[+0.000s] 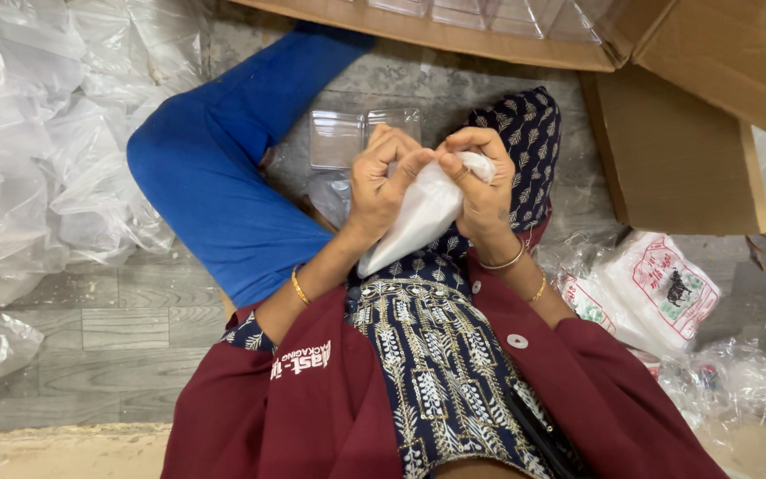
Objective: The person sits on the floor and repeatedly takes clear plastic containers from a cardboard box, places them into small plastic bags, and sets the filled bags aside. The process is repeated for multiple containers.
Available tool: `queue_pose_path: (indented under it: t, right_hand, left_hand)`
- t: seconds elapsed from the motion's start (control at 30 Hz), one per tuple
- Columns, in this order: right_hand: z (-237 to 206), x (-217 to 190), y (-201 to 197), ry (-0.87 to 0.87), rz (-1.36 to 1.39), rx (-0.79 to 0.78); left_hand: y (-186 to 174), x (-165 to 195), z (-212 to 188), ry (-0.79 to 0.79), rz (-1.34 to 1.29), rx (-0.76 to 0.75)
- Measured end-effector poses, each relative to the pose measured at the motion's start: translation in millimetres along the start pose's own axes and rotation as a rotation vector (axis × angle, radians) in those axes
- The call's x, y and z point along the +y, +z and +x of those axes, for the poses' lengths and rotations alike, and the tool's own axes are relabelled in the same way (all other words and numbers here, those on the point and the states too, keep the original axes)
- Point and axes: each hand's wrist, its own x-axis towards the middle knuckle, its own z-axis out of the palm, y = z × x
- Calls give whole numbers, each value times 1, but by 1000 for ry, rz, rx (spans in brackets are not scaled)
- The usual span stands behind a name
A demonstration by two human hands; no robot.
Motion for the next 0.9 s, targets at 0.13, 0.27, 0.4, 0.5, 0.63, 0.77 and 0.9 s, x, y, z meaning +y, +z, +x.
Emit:
queue_pose_path:
  t: [0.13, 0.27, 0.4, 0.5, 0.63, 0.77, 0.9]
  right_hand:
    - [-2, 8, -8, -5, 9, 48]
    - [-4, 19, -11, -47, -3, 45]
    - [-8, 23, -5, -36, -28, 2]
    - [-6, 22, 1, -19, -133, -18]
    - [1, 24, -3, 251, -6, 43]
    - [4, 33, -34, 436, 325, -45]
    - [-5, 55, -65, 547, 154, -164]
  left_hand:
    - [1, 10, 2, 74, -28, -60]
    - [-1, 17, 3, 115, 51, -63]
    - [1, 5, -5, 155, -54, -88]
    - [6, -10, -13, -73, -592, -95]
    - [-6, -22, -14, -383, -838, -50]
    - [-58, -23, -12, -595, -871, -2]
    - [-107, -41, -26, -571, -676, -169]
